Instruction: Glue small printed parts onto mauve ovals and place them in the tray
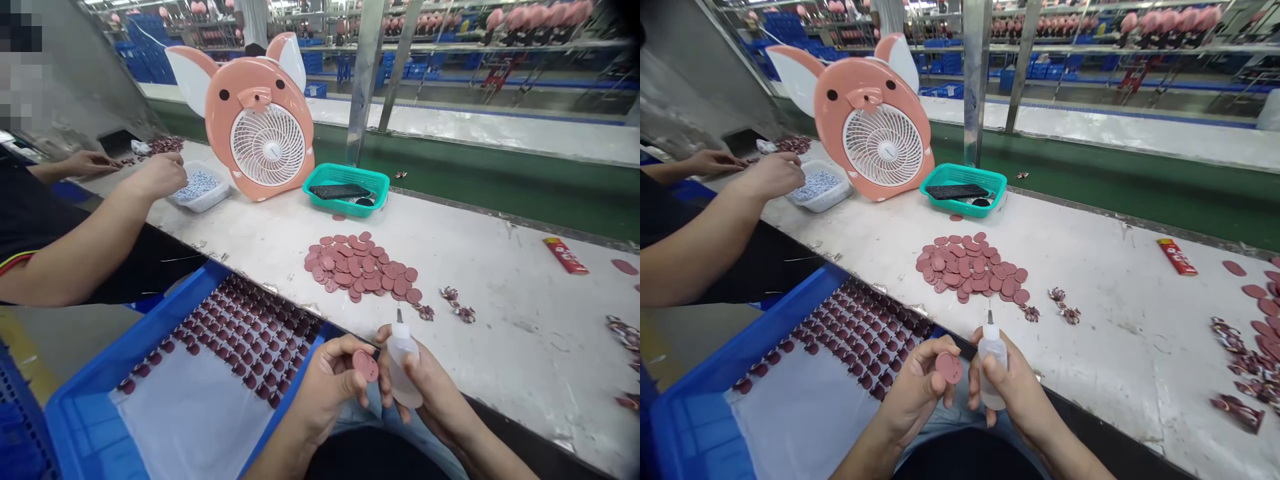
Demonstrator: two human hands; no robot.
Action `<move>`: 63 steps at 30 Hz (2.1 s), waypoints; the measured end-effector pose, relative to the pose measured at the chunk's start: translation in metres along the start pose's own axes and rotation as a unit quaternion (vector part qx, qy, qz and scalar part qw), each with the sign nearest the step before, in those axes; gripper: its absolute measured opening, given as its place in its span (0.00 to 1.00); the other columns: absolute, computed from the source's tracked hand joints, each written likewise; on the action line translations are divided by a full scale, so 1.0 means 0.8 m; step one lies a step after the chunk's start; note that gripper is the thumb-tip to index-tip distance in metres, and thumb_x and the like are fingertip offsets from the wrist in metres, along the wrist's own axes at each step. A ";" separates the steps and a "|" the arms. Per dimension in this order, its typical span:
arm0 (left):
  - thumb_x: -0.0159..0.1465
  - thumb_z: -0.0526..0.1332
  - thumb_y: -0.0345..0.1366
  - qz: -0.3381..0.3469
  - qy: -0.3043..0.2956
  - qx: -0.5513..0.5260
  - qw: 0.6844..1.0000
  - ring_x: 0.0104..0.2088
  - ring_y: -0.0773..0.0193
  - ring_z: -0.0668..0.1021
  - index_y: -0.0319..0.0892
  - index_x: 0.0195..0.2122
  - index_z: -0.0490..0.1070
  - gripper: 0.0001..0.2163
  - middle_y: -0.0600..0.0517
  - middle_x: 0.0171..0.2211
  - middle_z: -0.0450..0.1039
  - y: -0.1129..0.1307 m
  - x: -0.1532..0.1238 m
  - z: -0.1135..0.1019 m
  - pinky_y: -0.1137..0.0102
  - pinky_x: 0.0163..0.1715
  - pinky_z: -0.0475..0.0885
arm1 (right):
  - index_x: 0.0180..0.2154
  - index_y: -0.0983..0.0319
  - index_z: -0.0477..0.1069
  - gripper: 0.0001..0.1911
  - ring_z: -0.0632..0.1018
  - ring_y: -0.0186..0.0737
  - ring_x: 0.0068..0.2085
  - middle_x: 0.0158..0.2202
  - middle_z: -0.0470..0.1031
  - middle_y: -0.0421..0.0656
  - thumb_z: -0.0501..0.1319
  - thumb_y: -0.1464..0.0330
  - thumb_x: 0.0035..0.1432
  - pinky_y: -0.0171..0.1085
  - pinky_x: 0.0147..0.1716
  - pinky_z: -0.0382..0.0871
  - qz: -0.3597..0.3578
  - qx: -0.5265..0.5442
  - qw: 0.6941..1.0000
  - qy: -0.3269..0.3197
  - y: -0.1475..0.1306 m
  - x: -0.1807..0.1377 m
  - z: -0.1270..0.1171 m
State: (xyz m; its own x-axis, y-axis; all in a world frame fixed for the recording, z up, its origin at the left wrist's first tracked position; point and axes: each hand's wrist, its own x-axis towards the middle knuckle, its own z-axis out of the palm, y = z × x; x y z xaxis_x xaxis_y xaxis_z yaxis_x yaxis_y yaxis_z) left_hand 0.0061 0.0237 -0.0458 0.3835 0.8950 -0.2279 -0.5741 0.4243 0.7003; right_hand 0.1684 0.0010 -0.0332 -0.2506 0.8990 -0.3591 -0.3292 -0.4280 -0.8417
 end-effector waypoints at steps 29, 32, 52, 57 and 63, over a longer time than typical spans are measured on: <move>0.45 0.80 0.44 0.009 0.095 -0.034 0.995 0.29 0.65 0.84 0.50 0.36 0.85 0.17 0.50 0.33 0.87 0.009 -0.018 0.007 0.80 0.23 0.76 | 0.47 0.52 0.77 0.21 0.71 0.40 0.20 0.26 0.76 0.43 0.70 0.48 0.56 0.40 0.17 0.62 -0.331 -0.120 0.911 0.216 -0.002 -0.062 0.012; 0.45 0.80 0.43 0.002 0.090 -0.031 0.995 0.31 0.63 0.84 0.51 0.36 0.85 0.16 0.50 0.34 0.87 0.011 -0.020 0.007 0.79 0.24 0.77 | 0.47 0.53 0.77 0.20 0.70 0.40 0.17 0.24 0.74 0.42 0.69 0.50 0.58 0.39 0.14 0.60 -0.349 -0.149 0.901 0.210 -0.008 -0.061 0.013; 0.46 0.80 0.42 -0.002 0.096 -0.029 0.995 0.32 0.62 0.85 0.51 0.37 0.85 0.16 0.49 0.35 0.87 0.010 -0.021 0.003 0.77 0.26 0.78 | 0.44 0.52 0.79 0.17 0.70 0.39 0.16 0.28 0.78 0.43 0.68 0.50 0.60 0.40 0.14 0.63 -0.324 -0.184 0.889 0.264 -0.015 -0.062 0.031; 0.44 0.81 0.43 -0.001 0.105 -0.022 0.994 0.31 0.60 0.84 0.51 0.36 0.86 0.17 0.48 0.34 0.87 0.010 -0.021 0.003 0.76 0.25 0.79 | 0.45 0.52 0.78 0.20 0.69 0.39 0.16 0.23 0.75 0.41 0.67 0.47 0.59 0.40 0.15 0.60 -0.333 -0.179 0.890 0.253 -0.017 -0.061 0.027; 0.46 0.80 0.44 0.003 0.099 -0.014 0.995 0.32 0.63 0.84 0.52 0.37 0.85 0.17 0.49 0.35 0.87 0.009 -0.022 0.002 0.77 0.26 0.78 | 0.44 0.54 0.78 0.20 0.71 0.40 0.17 0.26 0.78 0.43 0.67 0.47 0.59 0.40 0.15 0.64 -0.317 -0.193 0.888 0.270 -0.020 -0.060 0.030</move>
State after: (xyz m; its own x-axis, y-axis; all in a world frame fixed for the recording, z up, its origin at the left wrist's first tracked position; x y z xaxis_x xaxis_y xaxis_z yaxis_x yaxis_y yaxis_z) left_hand -0.0037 0.0106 -0.0351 0.2319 0.9061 -0.3538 -0.5968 0.4198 0.6838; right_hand 0.1635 -0.0374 0.0068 0.3818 0.9058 0.1838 0.1149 0.1507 -0.9819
